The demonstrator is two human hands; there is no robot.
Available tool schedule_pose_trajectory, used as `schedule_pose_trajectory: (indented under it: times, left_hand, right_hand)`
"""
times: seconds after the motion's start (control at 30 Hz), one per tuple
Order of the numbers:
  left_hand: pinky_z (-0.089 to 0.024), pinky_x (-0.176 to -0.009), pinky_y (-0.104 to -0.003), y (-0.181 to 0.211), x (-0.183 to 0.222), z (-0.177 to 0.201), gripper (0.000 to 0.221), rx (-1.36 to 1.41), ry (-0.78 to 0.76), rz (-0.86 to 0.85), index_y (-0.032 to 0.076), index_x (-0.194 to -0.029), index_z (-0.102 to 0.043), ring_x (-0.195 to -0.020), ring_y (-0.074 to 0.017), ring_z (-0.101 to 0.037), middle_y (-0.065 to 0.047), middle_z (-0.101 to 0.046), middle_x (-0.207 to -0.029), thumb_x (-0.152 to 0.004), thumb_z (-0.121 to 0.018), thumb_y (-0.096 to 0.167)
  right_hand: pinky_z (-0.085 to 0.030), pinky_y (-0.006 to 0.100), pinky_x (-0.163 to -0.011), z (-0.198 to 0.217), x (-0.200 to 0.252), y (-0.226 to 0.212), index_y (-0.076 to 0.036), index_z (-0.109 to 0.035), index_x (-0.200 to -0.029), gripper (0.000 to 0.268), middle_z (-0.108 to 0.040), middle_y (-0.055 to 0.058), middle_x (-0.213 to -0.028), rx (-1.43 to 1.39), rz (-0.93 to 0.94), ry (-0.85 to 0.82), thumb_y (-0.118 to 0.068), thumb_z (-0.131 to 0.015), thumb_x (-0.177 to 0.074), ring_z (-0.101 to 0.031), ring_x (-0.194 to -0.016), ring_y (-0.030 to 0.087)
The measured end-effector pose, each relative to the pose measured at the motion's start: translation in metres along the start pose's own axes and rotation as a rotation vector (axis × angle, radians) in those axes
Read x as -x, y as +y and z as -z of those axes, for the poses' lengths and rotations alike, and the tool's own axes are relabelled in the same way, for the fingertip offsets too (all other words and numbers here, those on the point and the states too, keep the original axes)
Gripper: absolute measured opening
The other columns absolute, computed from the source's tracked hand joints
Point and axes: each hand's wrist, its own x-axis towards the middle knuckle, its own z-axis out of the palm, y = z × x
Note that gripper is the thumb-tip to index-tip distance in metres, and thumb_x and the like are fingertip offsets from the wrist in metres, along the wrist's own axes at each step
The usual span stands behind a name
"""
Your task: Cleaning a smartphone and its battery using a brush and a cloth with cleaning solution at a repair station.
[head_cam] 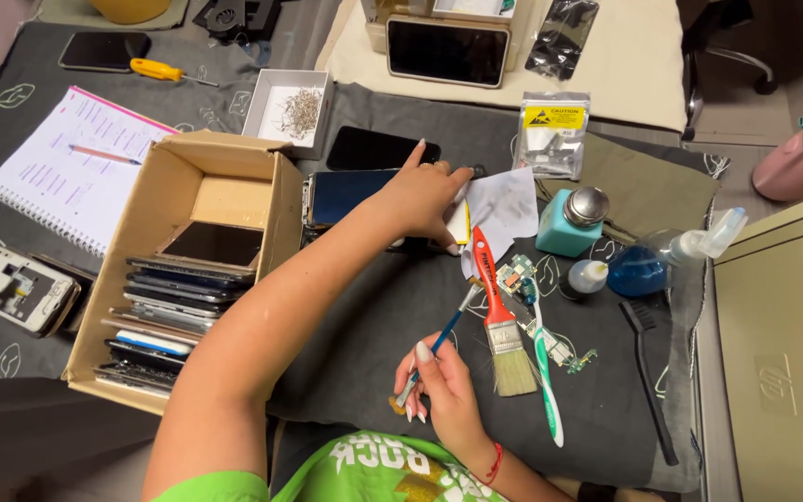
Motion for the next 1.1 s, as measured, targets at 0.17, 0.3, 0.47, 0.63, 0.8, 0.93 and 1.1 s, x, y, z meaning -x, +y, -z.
schedule_pose_trajectory:
  times: [0.17, 0.3, 0.47, 0.63, 0.8, 0.93, 1.1]
  left_hand:
    - [-0.006, -0.125, -0.061, 0.005, 0.016, 0.001, 0.129, -0.146, 0.134, -0.068, -0.001, -0.153, -0.035, -0.117, -0.0356, -0.060, -0.026, -0.065, -0.112, -0.062, -0.089, 0.073]
    - [-0.010, -0.124, -0.063, 0.008, 0.040, 0.002, 0.128, -0.332, 0.395, -0.110, -0.001, -0.151, -0.039, -0.115, -0.0355, -0.060, -0.022, -0.067, -0.102, -0.056, -0.092, 0.067]
    - [-0.016, -0.125, -0.062, 0.040, 0.127, 0.020, 0.120, -0.232, 0.545, -0.097, -0.002, -0.153, -0.035, -0.127, -0.0408, -0.052, -0.029, -0.056, -0.121, -0.059, -0.092, 0.047]
    - [-0.028, -0.125, -0.055, 0.075, 0.221, 0.007, 0.111, -0.090, 0.570, 0.015, 0.001, -0.159, -0.026, -0.141, -0.0444, -0.043, -0.032, -0.043, -0.147, -0.070, -0.084, 0.032]
    - [-0.032, -0.119, -0.055, 0.080, 0.246, -0.049, 0.098, 0.430, 0.562, 0.008, -0.001, -0.155, -0.033, -0.138, -0.0486, -0.039, -0.031, -0.035, -0.150, -0.079, -0.086, 0.029]
    - [-0.035, -0.117, -0.054, 0.078, 0.232, -0.094, 0.095, 0.536, 0.578, -0.010, 0.001, -0.152, -0.039, -0.138, -0.0449, -0.041, -0.026, -0.039, -0.151, -0.077, -0.089, 0.032]
    - [-0.034, -0.111, -0.055, 0.070, 0.219, -0.118, 0.095, 0.469, 0.551, -0.034, 0.004, -0.151, -0.041, -0.141, -0.0416, -0.042, -0.024, -0.040, -0.154, -0.079, -0.087, 0.045]
  right_hand:
    - [-0.039, 0.024, -0.038, -0.001, 0.001, -0.002, -0.005, -0.046, -0.090, 0.030, -0.064, 0.015, -0.072, 0.023, -0.006, 0.001, -0.028, -0.044, -0.108, -0.051, -0.040, 0.018]
    - [-0.040, 0.023, -0.037, 0.000, 0.000, 0.001, -0.005, -0.045, -0.092, 0.027, -0.064, 0.016, -0.071, 0.033, -0.006, 0.002, -0.028, -0.045, -0.108, -0.051, -0.039, 0.018]
    - [-0.037, 0.023, -0.036, 0.000, 0.001, 0.003, -0.006, -0.045, -0.092, 0.027, -0.062, 0.015, -0.069, 0.038, -0.027, 0.034, -0.027, -0.047, -0.108, -0.050, -0.039, 0.017]
    - [-0.040, 0.019, -0.040, 0.020, 0.020, 0.005, -0.006, -0.050, -0.095, 0.019, -0.061, 0.011, -0.069, 0.164, 0.110, -0.017, -0.021, -0.049, -0.107, -0.047, -0.047, 0.010]
    - [-0.056, 0.025, -0.065, 0.056, 0.037, -0.030, -0.001, -0.067, -0.105, 0.016, -0.074, 0.009, -0.101, 0.977, 0.684, 0.027, -0.014, -0.060, -0.099, -0.071, -0.077, 0.015]
    - [-0.052, 0.024, -0.066, 0.093, 0.066, -0.042, -0.020, -0.073, -0.104, 0.014, -0.077, -0.012, -0.085, 1.267, 0.423, 0.354, -0.027, -0.072, -0.092, -0.064, -0.056, 0.006]
    - [-0.036, 0.024, -0.058, 0.130, 0.108, -0.049, -0.018, -0.077, -0.104, 0.016, -0.046, -0.004, -0.057, 1.161, -0.179, 0.766, -0.031, -0.073, -0.095, -0.039, -0.053, 0.009]
